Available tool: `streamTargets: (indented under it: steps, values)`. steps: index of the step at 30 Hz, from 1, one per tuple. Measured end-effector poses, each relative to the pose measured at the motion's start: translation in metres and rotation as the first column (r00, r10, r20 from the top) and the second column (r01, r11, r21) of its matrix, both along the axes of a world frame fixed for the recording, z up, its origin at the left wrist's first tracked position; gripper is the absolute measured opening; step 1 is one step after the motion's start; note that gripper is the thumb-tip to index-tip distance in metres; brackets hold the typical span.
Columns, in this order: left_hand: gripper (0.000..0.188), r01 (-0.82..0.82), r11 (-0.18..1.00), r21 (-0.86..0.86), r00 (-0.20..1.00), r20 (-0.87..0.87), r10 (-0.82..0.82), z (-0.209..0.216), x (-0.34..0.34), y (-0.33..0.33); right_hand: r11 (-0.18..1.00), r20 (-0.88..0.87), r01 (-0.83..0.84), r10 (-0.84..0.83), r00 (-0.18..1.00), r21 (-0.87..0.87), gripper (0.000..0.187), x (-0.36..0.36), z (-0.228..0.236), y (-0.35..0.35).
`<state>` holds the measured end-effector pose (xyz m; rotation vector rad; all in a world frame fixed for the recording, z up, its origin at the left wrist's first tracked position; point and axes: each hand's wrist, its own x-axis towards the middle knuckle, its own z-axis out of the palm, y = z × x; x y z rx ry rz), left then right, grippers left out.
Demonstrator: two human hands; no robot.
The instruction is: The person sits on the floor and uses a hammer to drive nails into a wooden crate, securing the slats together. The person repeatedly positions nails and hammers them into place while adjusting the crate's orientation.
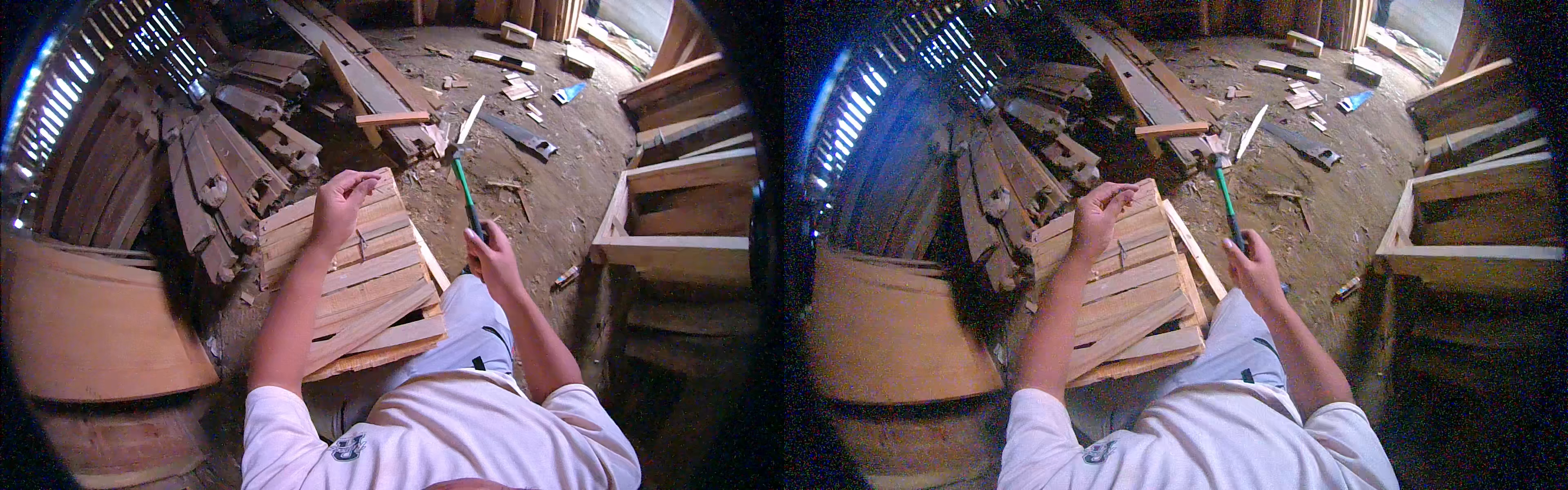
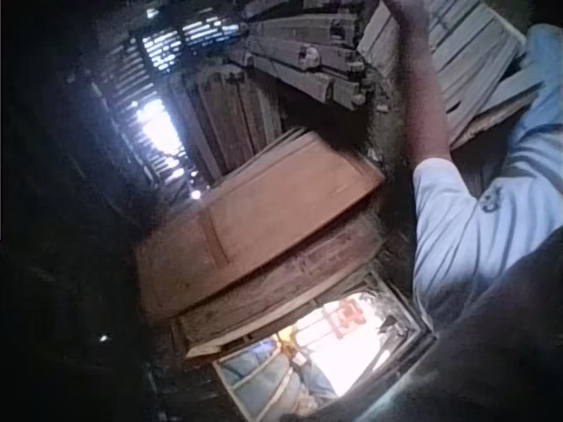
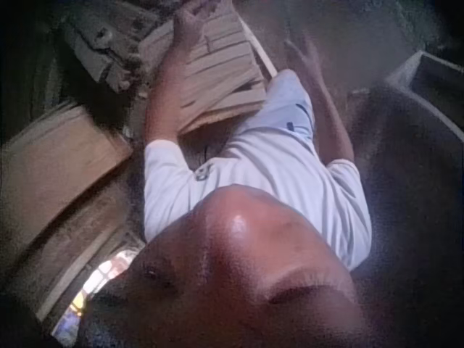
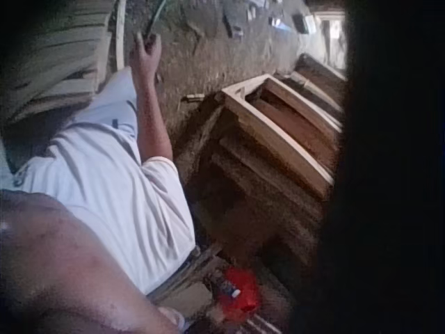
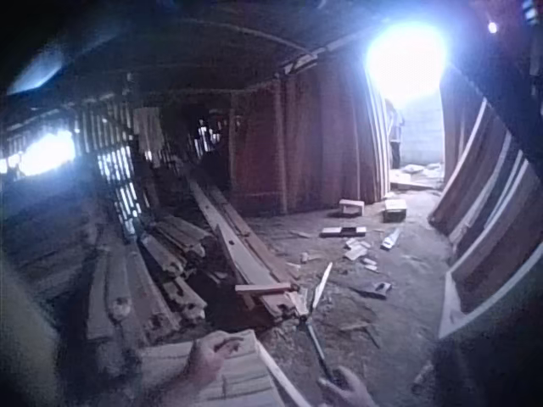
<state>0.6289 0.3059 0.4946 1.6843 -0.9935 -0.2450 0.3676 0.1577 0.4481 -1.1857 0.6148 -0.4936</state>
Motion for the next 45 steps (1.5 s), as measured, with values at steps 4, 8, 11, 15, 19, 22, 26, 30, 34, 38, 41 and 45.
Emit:
streamTargets:
  steps: [4, 8, 11, 15, 19, 22, 26, 30, 34, 38, 41, 45]
  values:
    - [0.021, 0.047, 0.999, 0.005, 0.994, 0.101, -0.048, -0.013, -0.006, -0.011, 1.0, -0.043, 0.003, -0.003, 0.999, 0.014, 0.023, -0.036, -0.001, 0.008]
    - [0.024, 0.081, 0.997, 0.021, 0.984, 0.159, -0.083, -0.011, -0.01, -0.015, 0.997, -0.089, 0.001, -0.008, 0.996, -0.08, 0.025, -0.056, -0.003, 0.015]
    - [0.026, 0.098, 0.994, 0.051, 0.976, 0.188, -0.106, -0.007, -0.016, -0.017, 0.992, -0.102, -0.027, 0.015, 0.995, -0.123, 0.026, -0.062, 0.004, 0.019]
    - [0.033, 0.099, 0.994, 0.049, 0.977, 0.183, -0.107, -0.007, -0.017, -0.015, 0.989, -0.106, -0.029, 0.014, 0.994, -0.144, 0.024, -0.062, 0.012, 0.028]
    - [0.038, 0.11, 0.994, -0.003, 0.949, 0.298, -0.104, -0.015, -0.013, -0.018, 0.967, -0.154, -0.045, 0.007, 0.988, -0.249, 0.024, -0.06, 0.016, 0.031]
    - [0.039, 0.109, 0.99, 0.084, 0.971, 0.206, -0.124, -0.01, -0.015, -0.018, 0.965, -0.148, -0.036, -0.003, 0.989, -0.261, 0.023, -0.057, 0.017, 0.03]
    - [0.037, 0.113, 0.993, 0.037, 0.965, 0.234, -0.118, -0.013, -0.012, -0.018, 0.956, -0.134, -0.075, 0.038, 0.99, -0.282, 0.022, -0.053, 0.036, 0.03]
    - [0.028, 0.074, 0.995, 0.063, 0.985, 0.153, -0.082, -0.007, -0.017, -0.017, 0.951, -0.151, -0.094, 0.051, 0.987, -0.294, 0.021, -0.057, 0.043, 0.03]
    - [0.02, 0.052, 0.992, 0.113, 0.994, 0.089, -0.062, -0.003, -0.018, -0.016, 0.946, -0.162, -0.09, 0.04, 0.986, -0.312, 0.021, -0.06, 0.048, 0.033]
    - [0.015, 0.056, 0.992, 0.11, 0.99, 0.122, -0.07, -0.012, -0.013, -0.015, 0.911, -0.17, -0.097, 0.03, 0.985, -0.402, 0.021, -0.063, 0.053, 0.031]
    - [0.015, 0.051, 0.99, 0.131, 0.98, 0.186, -0.075, -0.017, -0.01, -0.018, 0.821, -0.244, -0.171, 0.04, 0.969, -0.544, 0.02, -0.062, 0.069, 0.024]
    - [0.016, 0.076, 0.993, 0.09, 0.965, 0.242, -0.096, -0.014, -0.011, -0.022, 0.575, -0.38, -0.357, 0.086, 0.921, -0.736, 0.019, -0.055, 0.114, 0.01]
